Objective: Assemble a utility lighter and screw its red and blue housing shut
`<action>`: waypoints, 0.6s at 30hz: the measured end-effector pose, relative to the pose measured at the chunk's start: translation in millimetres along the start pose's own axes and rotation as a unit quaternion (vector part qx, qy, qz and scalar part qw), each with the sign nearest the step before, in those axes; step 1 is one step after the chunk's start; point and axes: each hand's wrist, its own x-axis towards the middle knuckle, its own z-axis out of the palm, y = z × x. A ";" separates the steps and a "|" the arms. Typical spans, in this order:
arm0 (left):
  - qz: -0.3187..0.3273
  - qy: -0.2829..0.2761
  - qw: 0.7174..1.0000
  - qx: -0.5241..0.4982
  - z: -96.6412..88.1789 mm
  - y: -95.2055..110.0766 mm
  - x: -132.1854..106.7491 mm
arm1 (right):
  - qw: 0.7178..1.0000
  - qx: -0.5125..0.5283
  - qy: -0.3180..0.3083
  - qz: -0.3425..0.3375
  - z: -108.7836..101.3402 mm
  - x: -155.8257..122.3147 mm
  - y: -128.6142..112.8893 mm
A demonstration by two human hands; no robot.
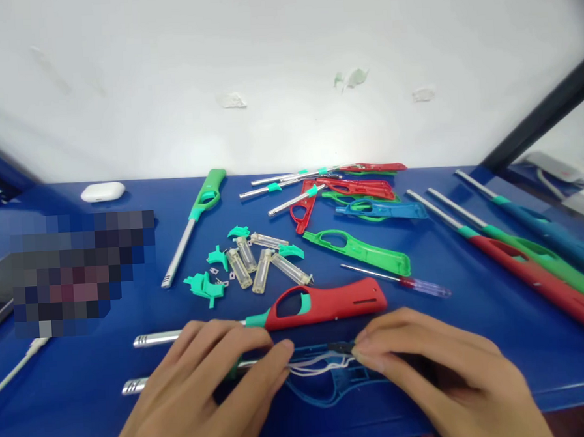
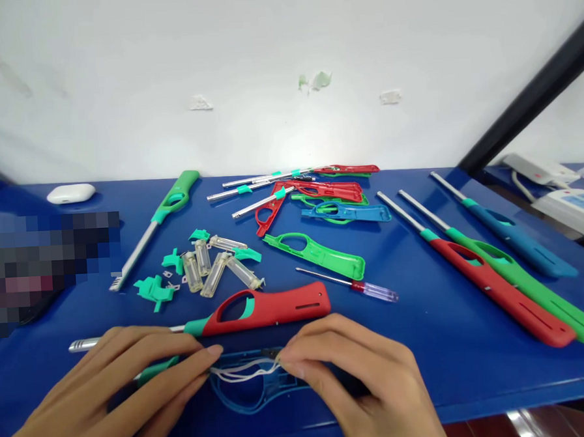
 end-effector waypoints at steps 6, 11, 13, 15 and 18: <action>0.039 -0.054 0.998 -0.017 12.5 18.7 35.2 | 1.000 -0.003 -0.016 -0.017 -2.1 -1.4 4.3; 0.043 -0.048 0.998 0.019 17.6 22.6 34.9 | 0.999 0.006 -0.021 -0.025 -4.4 -5.0 6.7; 0.058 -0.031 0.997 0.042 17.9 22.4 32.7 | 0.999 0.008 -0.006 -0.034 -4.6 -5.2 5.7; 0.066 -0.016 0.996 0.059 18.4 21.6 31.0 | 0.999 0.007 -0.003 -0.036 -4.3 -4.5 4.4; 0.071 -0.035 0.996 0.051 19.0 20.8 29.5 | 0.999 0.004 -0.005 -0.038 -3.3 -2.8 3.0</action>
